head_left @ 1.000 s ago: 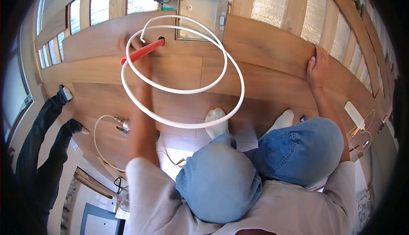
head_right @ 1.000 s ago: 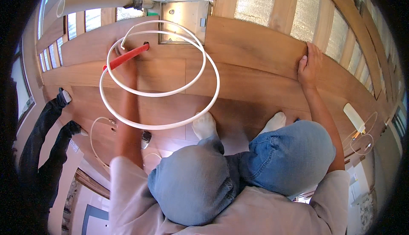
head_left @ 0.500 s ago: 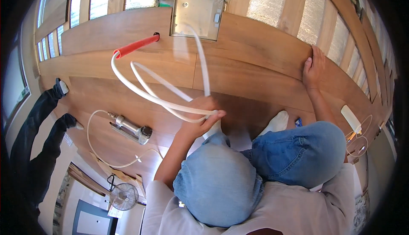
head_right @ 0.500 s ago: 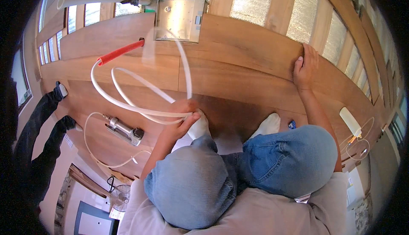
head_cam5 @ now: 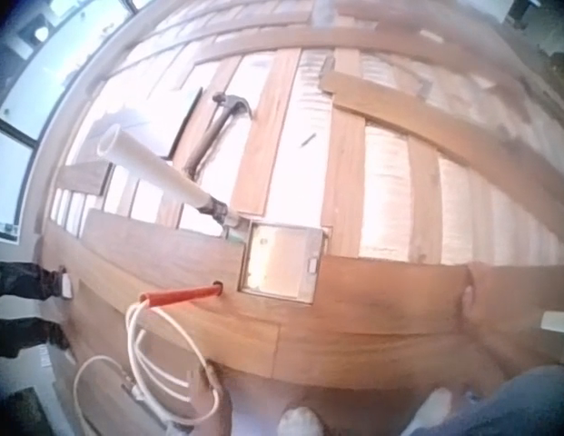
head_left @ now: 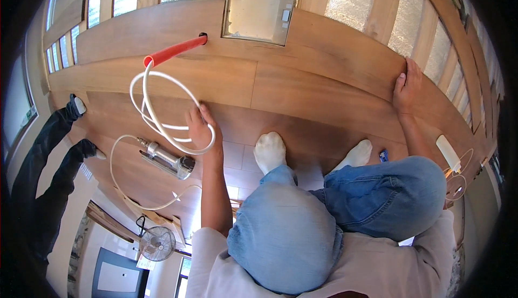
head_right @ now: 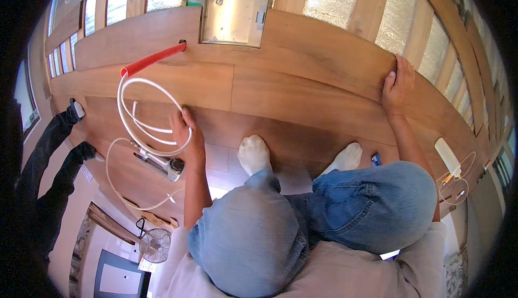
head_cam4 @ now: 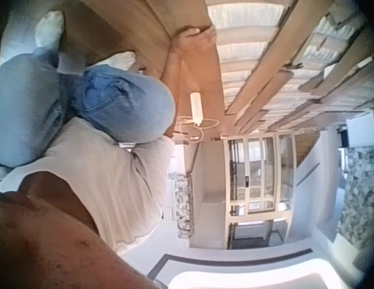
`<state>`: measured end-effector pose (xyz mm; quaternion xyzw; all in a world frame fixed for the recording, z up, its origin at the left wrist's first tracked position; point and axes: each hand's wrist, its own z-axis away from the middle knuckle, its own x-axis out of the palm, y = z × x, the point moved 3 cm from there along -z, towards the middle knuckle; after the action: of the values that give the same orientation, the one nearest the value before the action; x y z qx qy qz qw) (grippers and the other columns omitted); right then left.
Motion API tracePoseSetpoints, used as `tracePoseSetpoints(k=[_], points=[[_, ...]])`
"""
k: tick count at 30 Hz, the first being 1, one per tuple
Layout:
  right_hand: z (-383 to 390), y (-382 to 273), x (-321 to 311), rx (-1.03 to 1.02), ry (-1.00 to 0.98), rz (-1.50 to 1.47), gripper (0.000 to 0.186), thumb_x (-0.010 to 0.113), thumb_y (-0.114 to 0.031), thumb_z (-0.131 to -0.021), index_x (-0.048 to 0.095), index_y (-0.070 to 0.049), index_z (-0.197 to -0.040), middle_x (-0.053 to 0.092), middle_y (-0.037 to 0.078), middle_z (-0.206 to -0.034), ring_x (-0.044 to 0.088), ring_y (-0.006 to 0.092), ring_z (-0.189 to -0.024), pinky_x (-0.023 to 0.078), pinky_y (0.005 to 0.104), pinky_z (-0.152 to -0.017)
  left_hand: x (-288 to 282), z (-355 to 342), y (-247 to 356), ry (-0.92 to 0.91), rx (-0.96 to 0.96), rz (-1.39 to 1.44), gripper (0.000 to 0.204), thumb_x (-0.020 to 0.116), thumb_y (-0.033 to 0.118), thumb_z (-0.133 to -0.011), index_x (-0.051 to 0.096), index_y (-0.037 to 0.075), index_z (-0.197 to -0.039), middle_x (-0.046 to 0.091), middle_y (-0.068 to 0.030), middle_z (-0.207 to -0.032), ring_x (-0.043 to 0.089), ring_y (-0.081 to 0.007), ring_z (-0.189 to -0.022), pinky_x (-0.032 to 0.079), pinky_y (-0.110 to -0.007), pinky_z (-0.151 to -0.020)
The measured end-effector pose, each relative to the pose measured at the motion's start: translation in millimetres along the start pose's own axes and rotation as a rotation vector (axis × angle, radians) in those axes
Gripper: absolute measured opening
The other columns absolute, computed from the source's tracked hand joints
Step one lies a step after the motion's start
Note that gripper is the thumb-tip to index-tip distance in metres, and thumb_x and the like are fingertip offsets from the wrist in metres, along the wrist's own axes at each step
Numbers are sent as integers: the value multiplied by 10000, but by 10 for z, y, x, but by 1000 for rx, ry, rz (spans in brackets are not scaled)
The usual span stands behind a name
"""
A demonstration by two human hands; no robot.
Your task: The person uses a table saw to cut a wood tile, then applies adhesive from a bottle to the edge of the tile before fitting it into a gap in the wooden floor and securing it with a pneumatic nail gun.
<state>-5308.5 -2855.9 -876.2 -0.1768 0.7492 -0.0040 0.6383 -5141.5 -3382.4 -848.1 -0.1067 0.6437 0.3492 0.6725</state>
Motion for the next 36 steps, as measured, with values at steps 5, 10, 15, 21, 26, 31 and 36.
tracePoseSetpoints(k=[5,10,15,21,26,31,36], points=[[5,18,7,4,-7,-4,455,466,-144,-911,538,-21,-1343,565,203,-1310,493,386,-1259,333,475,-1114,166,-561,268,149,28,-21,259,637,202,-932,600,-12,-1073,574,-244,-1021,584,-438,-927,472,-509,-771],[1,-8,18,13,-38,9,458,460,-133,-917,530,-17,-1354,559,201,-1325,481,380,-1280,306,471,-1139,143,-1119,327,404,302,38,350,600,65,-889,595,-4,-1233,605,-229,-1106,578,-440,-964,478,-491,-833],[-11,-35,13,28,-45,13,455,457,-105,-913,529,-9,-1352,556,205,-1328,483,379,-1277,303,473,-1142,270,-1290,284,368,507,-102,451,542,-3,-848,594,13,-1296,587,-172,-1358,568,-363,-1173,416,-429,-991],[10,-11,19,29,-32,-13,452,450,-95,-908,534,-7,-1343,554,213,-1322,481,385,-1275,305,475,-1139,333,-1319,255,339,448,-59,419,540,20,-858,636,28,-1266,609,-155,-1341,550,-326,-1248,361,-446,-1085],[0,-14,16,46,-50,-17,459,438,-112,-912,529,-10,-1350,553,212,-1327,480,389,-1276,298,480,-1143,279,-1308,283,379,480,-45,472,522,-13,-808,628,1,-1268,622,-166,-1316,567,-362,-1204,379,-458,-1070],[-4,11,8,51,-74,-8,463,432,-138,-923,523,-10,-1359,551,215,-1333,470,389,-1286,288,486,-1148,298,-1301,293,370,449,21,446,553,-10,-845,635,18,-1283,622,-154,-1330,564,-360,-1213,325,-505,-1118],[-129,-144,-99,41,-114,-2,461,438,-155,-924,525,-6,-1351,558,221,-1318,477,404,-1266,309,480,-1131,281,-1299,295,361,420,78,429,560,-4,-863,640,31,-1283,631,-148,-1321,580,-360,-1180,335,-494,-1103]])
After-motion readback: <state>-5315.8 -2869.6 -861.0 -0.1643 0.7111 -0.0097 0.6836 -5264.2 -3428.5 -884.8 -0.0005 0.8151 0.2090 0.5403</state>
